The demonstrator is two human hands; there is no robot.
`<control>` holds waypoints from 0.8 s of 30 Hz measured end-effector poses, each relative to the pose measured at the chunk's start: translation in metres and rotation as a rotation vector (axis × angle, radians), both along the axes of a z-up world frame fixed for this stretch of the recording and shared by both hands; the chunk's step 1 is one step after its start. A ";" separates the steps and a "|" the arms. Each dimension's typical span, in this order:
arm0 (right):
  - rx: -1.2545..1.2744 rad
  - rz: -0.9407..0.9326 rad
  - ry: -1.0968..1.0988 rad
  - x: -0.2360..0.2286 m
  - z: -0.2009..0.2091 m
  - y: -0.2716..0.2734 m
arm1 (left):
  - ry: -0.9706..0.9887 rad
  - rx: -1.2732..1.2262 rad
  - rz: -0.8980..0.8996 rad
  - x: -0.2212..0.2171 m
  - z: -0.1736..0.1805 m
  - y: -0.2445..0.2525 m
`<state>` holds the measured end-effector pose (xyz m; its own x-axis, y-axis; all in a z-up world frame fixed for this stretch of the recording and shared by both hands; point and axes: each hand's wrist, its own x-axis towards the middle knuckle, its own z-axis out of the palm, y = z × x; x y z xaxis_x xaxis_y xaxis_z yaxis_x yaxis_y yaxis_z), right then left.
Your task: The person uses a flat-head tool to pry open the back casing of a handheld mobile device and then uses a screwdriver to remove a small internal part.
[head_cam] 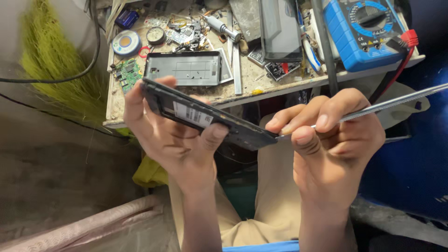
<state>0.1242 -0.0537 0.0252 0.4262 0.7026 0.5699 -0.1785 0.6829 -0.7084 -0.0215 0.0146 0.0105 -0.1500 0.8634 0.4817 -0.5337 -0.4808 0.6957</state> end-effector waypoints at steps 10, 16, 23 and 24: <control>-0.025 0.015 -0.005 0.007 0.001 0.003 | 0.741 0.382 0.227 -0.028 0.003 0.015; -0.020 0.085 0.038 0.018 -0.011 0.010 | 0.949 0.442 0.385 -0.026 0.002 0.020; -0.051 0.146 0.121 0.020 -0.020 0.053 | 1.118 0.651 0.666 -0.029 0.015 0.036; -0.064 0.142 0.125 0.019 -0.020 0.059 | 1.155 0.684 0.702 -0.031 0.017 0.041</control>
<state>0.1435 0.0050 0.0052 0.3849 0.7936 0.4713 -0.3592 0.5992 -0.7155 -0.0527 0.0556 0.0275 0.3060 0.3473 0.8864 0.6004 -0.7930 0.1034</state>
